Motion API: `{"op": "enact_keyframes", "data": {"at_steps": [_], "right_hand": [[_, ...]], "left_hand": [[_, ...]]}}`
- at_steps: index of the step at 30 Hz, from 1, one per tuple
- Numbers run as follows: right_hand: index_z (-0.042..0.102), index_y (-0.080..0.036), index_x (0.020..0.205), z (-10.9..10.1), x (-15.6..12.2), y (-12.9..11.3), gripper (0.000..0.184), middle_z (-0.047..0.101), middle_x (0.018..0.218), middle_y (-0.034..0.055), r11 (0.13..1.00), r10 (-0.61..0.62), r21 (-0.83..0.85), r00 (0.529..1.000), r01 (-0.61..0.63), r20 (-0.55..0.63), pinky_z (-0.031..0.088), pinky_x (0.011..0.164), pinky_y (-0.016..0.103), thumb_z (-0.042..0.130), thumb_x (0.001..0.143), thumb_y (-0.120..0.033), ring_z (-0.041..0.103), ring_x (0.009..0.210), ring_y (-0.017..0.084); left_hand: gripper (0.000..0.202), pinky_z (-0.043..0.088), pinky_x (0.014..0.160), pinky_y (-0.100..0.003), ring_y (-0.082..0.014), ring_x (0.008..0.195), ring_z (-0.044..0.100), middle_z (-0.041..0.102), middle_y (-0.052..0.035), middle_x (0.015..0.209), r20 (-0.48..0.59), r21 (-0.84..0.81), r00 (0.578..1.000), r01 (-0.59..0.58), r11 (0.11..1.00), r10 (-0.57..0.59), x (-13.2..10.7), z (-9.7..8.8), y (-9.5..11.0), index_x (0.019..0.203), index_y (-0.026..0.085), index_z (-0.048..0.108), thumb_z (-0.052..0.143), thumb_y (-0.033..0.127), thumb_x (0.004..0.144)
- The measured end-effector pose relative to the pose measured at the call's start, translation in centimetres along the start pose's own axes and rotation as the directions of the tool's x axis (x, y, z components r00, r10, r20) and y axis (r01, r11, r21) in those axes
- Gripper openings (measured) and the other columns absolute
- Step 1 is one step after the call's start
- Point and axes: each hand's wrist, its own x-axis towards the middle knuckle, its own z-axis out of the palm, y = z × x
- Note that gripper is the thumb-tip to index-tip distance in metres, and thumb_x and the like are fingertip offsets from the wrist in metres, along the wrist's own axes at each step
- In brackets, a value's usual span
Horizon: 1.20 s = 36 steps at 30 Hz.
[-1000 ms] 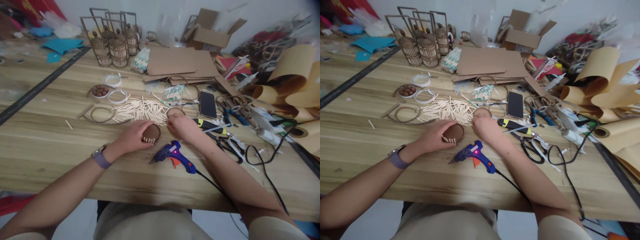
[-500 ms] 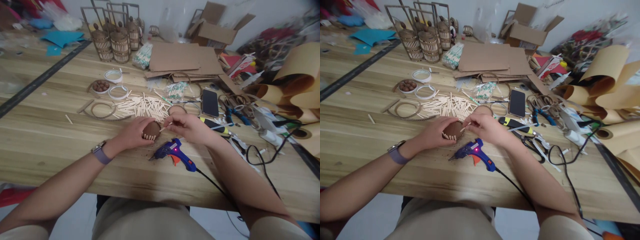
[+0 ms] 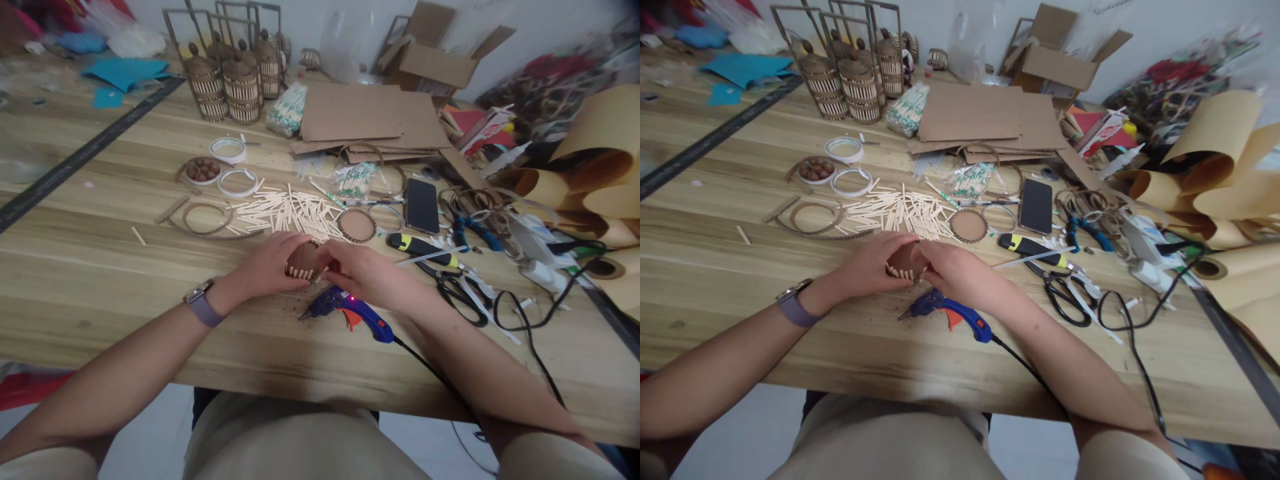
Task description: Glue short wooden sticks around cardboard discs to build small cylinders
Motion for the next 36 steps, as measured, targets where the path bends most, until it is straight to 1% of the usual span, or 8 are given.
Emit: {"op": "enact_keyframes", "data": {"at_steps": [5, 10, 14, 17, 21, 26, 30, 36], "right_hand": [[0.054, -0.019, 0.099, 1.1, 0.2, 0.5, 0.021, 0.066, 0.091, 0.0037, 0.999, -0.030, -0.025, 0.999, 0.029, -0.026, 0.041, 0.067, 0.025, 0.058, 0.083, -0.006, 0.058, 0.076, 0.016], [0.055, -0.018, 0.102, 1.5, 0.2, 0.6, 0.021, 0.066, 0.095, 0.0062, 0.997, -0.063, -0.036, 0.998, 0.062, -0.016, 0.043, 0.070, 0.027, 0.054, 0.085, -0.006, 0.060, 0.080, 0.018], [0.055, -0.018, 0.106, 1.8, 0.2, 0.6, 0.023, 0.066, 0.097, 0.0078, 0.993, -0.097, -0.064, 0.995, 0.095, -0.029, 0.046, 0.073, 0.029, 0.052, 0.087, -0.006, 0.061, 0.084, 0.020], [0.055, -0.018, 0.107, 2.2, 0.2, 0.9, 0.022, 0.065, 0.102, 0.0088, 0.985, -0.151, -0.096, 0.988, 0.147, -0.042, 0.048, 0.075, 0.030, 0.051, 0.090, -0.006, 0.061, 0.088, 0.020], [0.056, -0.018, 0.111, 2.6, 0.1, 1.2, 0.021, 0.064, 0.107, 0.0105, 0.957, -0.258, -0.159, 0.963, 0.243, -0.078, 0.048, 0.078, 0.031, 0.050, 0.093, -0.008, 0.060, 0.095, 0.022], [0.056, -0.016, 0.111, 2.8, 0.2, 1.2, 0.021, 0.064, 0.104, 0.0111, 0.918, -0.307, -0.287, 0.948, 0.274, -0.077, 0.049, 0.078, 0.032, 0.050, 0.094, -0.006, 0.059, 0.096, 0.023], [0.055, -0.015, 0.110, 2.7, 0.2, 1.0, 0.022, 0.063, 0.102, 0.0110, 0.879, -0.350, -0.372, 0.934, 0.299, -0.076, 0.048, 0.076, 0.032, 0.049, 0.093, -0.002, 0.059, 0.095, 0.023], [0.056, -0.015, 0.106, 2.7, 0.3, 1.2, 0.016, 0.063, 0.097, 0.0104, 0.861, -0.391, -0.380, 0.918, 0.337, -0.072, 0.046, 0.074, 0.032, 0.047, 0.096, -0.006, 0.057, 0.090, 0.023]], "left_hand": [[0.071, 0.042, 0.106, -0.051, -0.0338, 0.124, 0.054, 0.059, -0.0156, 0.135, 0.008, -0.015, 1.000, 0.015, 1.000, -0.014, 0.0, 0.0, 0.0, 0.133, 0.016, 0.050, 0.076, 0.045, 0.074], [0.070, 0.042, 0.107, -0.052, -0.0331, 0.125, 0.054, 0.058, -0.0138, 0.137, 0.009, -0.013, 1.000, 0.029, 1.000, -0.028, 0.1, 0.1, -0.1, 0.133, 0.020, 0.050, 0.077, 0.045, 0.073], [0.072, 0.042, 0.106, -0.052, -0.0332, 0.126, 0.054, 0.058, -0.0155, 0.137, 0.004, -0.022, 1.000, 0.014, 1.000, -0.014, 0.0, 0.1, -0.2, 0.134, 0.018, 0.049, 0.077, 0.047, 0.075], [0.073, 0.042, 0.106, -0.052, -0.0332, 0.126, 0.053, 0.058, -0.0152, 0.138, -0.002, -0.026, 1.000, 0.009, 1.000, -0.009, -0.1, 0.1, -0.3, 0.136, 0.019, 0.048, 0.077, 0.047, 0.075], [0.072, 0.042, 0.107, -0.052, -0.0327, 0.127, 0.053, 0.057, -0.0147, 0.138, -0.011, -0.037, 1.000, 0.002, 0.999, -0.002, -0.2, 0.2, -0.4, 0.137, 0.020, 0.048, 0.077, 0.046, 0.076], [0.073, 0.042, 0.108, -0.052, -0.0327, 0.126, 0.054, 0.058, -0.0146, 0.138, -0.025, -0.031, 1.000, -0.001, 1.000, 0.001, -0.2, 0.3, -0.5, 0.136, 0.019, 0.049, 0.077, 0.047, 0.075], [0.073, 0.042, 0.108, -0.052, -0.0327, 0.126, 0.054, 0.058, -0.0160, 0.137, -0.024, -0.029, 1.000, -0.007, 1.000, 0.006, -0.2, 0.3, -0.5, 0.135, 0.016, 0.050, 0.078, 0.045, 0.074], [0.073, 0.042, 0.109, -0.052, -0.0319, 0.127, 0.055, 0.059, -0.0136, 0.137, -0.016, -0.038, 1.000, 0.007, 0.999, -0.007, -0.2, 0.2, -0.4, 0.134, 0.021, 0.051, 0.079, 0.047, 0.072]]}}
